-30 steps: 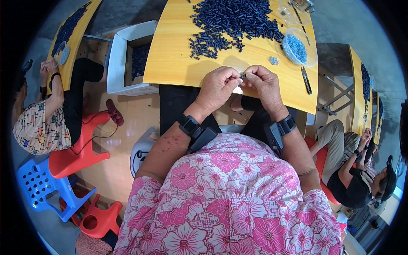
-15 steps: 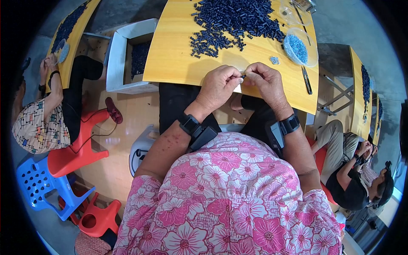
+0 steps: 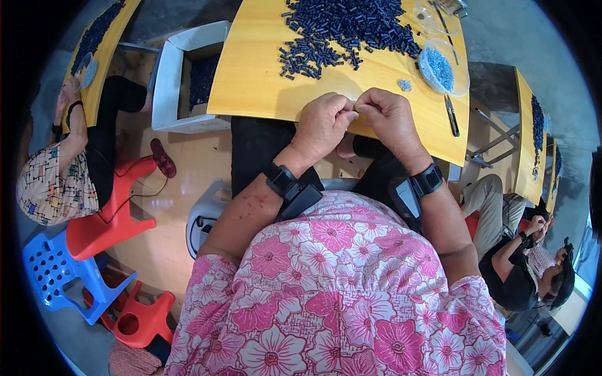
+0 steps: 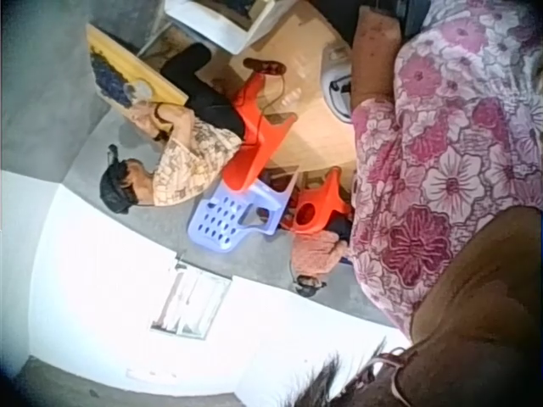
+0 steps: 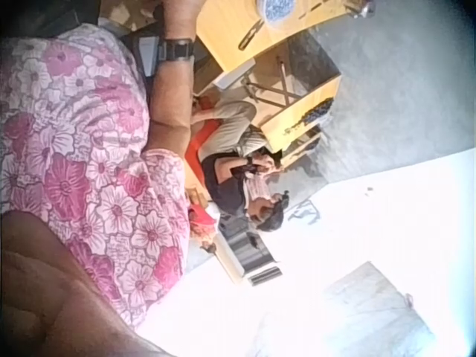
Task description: Assembling small blue plastic components into black housings at a workstation.
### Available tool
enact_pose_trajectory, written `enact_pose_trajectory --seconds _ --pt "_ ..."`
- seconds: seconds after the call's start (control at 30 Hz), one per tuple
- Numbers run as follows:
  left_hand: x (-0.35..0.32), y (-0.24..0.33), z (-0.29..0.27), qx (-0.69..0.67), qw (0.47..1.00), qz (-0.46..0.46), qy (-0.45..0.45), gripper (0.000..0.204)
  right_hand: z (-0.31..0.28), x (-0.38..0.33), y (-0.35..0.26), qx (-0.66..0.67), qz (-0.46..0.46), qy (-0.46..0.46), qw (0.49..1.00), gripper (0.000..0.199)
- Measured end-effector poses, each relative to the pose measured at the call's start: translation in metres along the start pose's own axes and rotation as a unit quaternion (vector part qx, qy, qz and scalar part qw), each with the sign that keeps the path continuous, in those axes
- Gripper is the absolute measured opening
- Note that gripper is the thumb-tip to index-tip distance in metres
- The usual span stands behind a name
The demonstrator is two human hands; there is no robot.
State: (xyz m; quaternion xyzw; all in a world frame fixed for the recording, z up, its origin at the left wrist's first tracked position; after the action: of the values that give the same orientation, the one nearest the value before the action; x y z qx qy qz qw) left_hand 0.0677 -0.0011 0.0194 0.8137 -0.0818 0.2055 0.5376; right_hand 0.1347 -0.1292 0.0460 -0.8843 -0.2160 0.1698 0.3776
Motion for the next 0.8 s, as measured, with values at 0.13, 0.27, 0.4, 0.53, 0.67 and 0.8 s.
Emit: enact_pose_trajectory --seconds 0.13,0.27,0.4,0.53,0.67,0.8 --pt "-0.003 -0.003 0.0 -0.03 0.999 -0.019 0.014 0.007 0.014 -0.011 0.017 0.276 0.149 -0.005 0.949 0.01" --pt "-0.004 -0.011 0.0 -0.043 0.999 -0.024 0.018 0.006 0.023 -0.017 0.016 0.316 0.205 0.004 0.927 0.012" --pt "-0.006 -0.013 0.002 -0.128 0.989 -0.058 0.04 0.006 0.026 -0.021 0.027 0.473 0.177 -0.027 0.863 0.018" --pt "-0.016 -0.016 0.002 -0.196 0.975 -0.098 0.046 0.009 0.03 -0.029 0.026 0.471 0.217 -0.058 0.853 0.031" --pt "-0.022 -0.005 -0.002 -0.197 0.973 -0.11 0.046 0.01 0.038 -0.038 0.017 0.48 0.25 -0.133 0.831 0.041" --pt "-0.02 0.015 -0.01 -0.133 0.989 -0.058 0.034 0.01 0.04 -0.045 0.017 0.455 0.293 -0.183 0.82 0.042"
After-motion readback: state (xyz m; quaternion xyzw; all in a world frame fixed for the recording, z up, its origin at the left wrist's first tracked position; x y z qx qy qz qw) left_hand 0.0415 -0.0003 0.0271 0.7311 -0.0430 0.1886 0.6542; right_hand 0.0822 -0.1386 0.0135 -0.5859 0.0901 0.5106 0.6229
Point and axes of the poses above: each hand's wrist, its own x-axis towards the middle knuckle, its own z-axis out of the palm, y = z × x, the point moved 6 cm from there along x, towards the middle knuckle, and after that the axes turned 11 degrees about z, right-handed, at the moved point
